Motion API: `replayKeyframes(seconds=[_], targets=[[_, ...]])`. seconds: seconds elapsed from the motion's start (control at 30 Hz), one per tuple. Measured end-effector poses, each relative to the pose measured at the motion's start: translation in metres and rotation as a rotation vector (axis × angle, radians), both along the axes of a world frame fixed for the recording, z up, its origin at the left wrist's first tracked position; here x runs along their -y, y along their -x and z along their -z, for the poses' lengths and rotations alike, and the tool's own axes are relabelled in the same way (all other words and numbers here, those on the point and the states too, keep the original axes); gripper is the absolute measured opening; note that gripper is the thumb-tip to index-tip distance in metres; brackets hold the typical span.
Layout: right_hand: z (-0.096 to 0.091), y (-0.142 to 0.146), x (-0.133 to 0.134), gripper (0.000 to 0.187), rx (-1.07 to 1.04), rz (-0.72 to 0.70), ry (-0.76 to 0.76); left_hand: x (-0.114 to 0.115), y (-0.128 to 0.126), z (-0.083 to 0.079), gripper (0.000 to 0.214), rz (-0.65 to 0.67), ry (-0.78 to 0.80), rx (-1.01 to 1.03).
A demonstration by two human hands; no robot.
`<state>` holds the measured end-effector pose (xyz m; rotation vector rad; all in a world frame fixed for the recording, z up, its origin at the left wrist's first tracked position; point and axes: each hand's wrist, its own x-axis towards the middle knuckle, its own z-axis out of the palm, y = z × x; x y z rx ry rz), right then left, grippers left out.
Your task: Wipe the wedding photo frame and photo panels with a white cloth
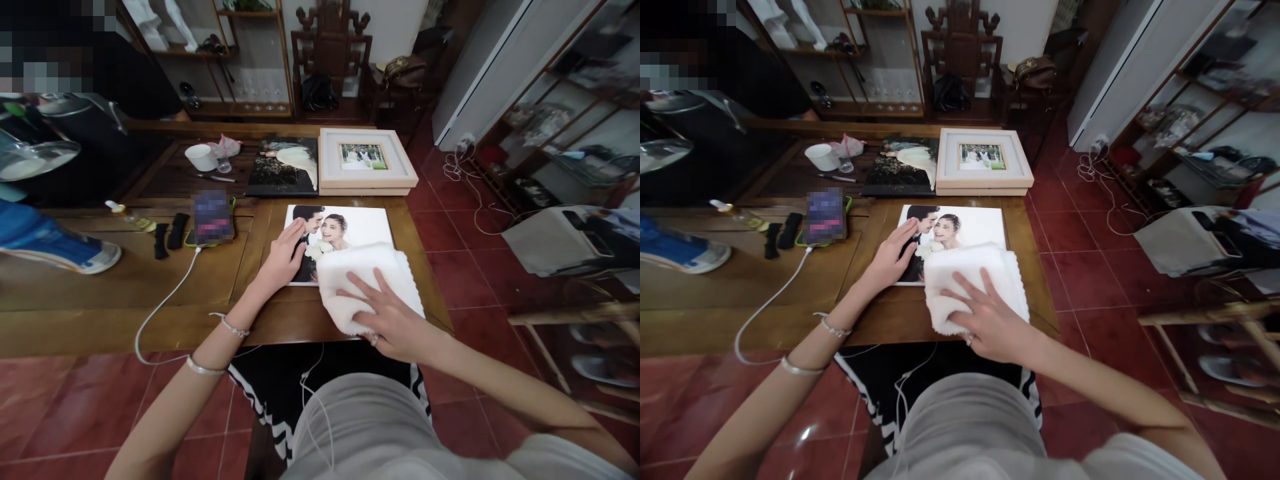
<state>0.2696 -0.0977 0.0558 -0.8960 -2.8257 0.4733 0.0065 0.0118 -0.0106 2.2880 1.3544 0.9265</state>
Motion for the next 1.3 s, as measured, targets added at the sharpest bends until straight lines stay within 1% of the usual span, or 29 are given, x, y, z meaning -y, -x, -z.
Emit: replayKeyframes(seconds=[0.03, 0.1, 0.17, 0.33, 0.4, 0.47, 0.53, 0.6, 0.67, 0.73, 0.8, 0.9, 0.97, 1.0, 1.07, 1.13, 1.2, 1.3], targets=[[0.000, 0.000, -0.002, 0.026, -0.003, -0.002, -0.005, 0.000, 0.000, 0.000, 0.047, 0.000, 0.010, -0.003], [0.002, -0.003, -0.015, 0.026, -0.005, 0.014, -0.030, 0.000, 0.000, 0.000, 0.048, -0.003, 0.035, -0.013], [0.002, -0.009, -0.038, 0.026, -0.003, 0.047, -0.057, 0.000, 0.000, 0.001, 0.049, -0.007, 0.057, -0.023], [0.001, -0.021, -0.111, 0.025, -0.034, 0.166, -0.094, 0.001, 0.001, 0.002, 0.051, 0.009, 0.075, -0.029], [0.000, -0.022, -0.136, 0.024, -0.057, 0.213, -0.105, 0.001, 0.001, 0.002, 0.051, 0.012, 0.078, -0.024], [-0.001, -0.022, -0.154, 0.026, -0.083, 0.248, -0.102, 0.000, 0.001, 0.002, 0.050, 0.009, 0.079, -0.016], [-0.001, -0.020, -0.163, 0.029, -0.100, 0.271, -0.097, 0.001, 0.001, 0.003, 0.049, 0.002, 0.077, -0.008], [0.002, -0.017, -0.162, 0.029, -0.101, 0.272, -0.108, 0.001, 0.000, 0.003, 0.048, -0.008, 0.072, -0.003], [0.006, -0.013, -0.149, 0.027, -0.077, 0.244, -0.117, 0.001, -0.001, 0.004, 0.048, -0.020, 0.065, 0.000], [0.009, -0.007, -0.127, 0.028, -0.047, 0.208, -0.112, 0.001, -0.002, 0.004, 0.048, -0.029, 0.058, 0.005], [0.010, 0.000, -0.098, 0.030, -0.019, 0.160, -0.097, 0.001, -0.002, 0.005, 0.048, -0.029, 0.054, 0.006], [0.007, 0.010, -0.053, 0.031, 0.008, 0.045, -0.078, 0.001, -0.001, 0.005, 0.048, -0.025, 0.055, -0.002], [0.005, 0.015, -0.031, 0.032, 0.014, -0.016, -0.056, 0.001, -0.001, 0.004, 0.049, -0.024, 0.054, -0.006], [0.003, 0.017, -0.025, 0.032, 0.016, -0.036, -0.042, 0.001, -0.001, 0.004, 0.049, -0.024, 0.053, -0.007], [0.002, 0.019, -0.022, 0.032, 0.017, -0.057, -0.022, 0.001, -0.001, 0.004, 0.048, -0.024, 0.051, -0.010], [0.002, 0.019, -0.031, 0.032, 0.014, -0.058, -0.027, 0.001, -0.002, 0.004, 0.048, -0.024, 0.047, -0.010], [0.003, 0.019, -0.050, 0.032, 0.006, -0.031, -0.052, 0.001, -0.002, 0.004, 0.048, -0.022, 0.045, -0.008], [0.005, 0.023, -0.086, 0.035, 0.004, 0.048, -0.085, 0.000, -0.001, 0.005, 0.048, -0.021, 0.049, 0.000]])
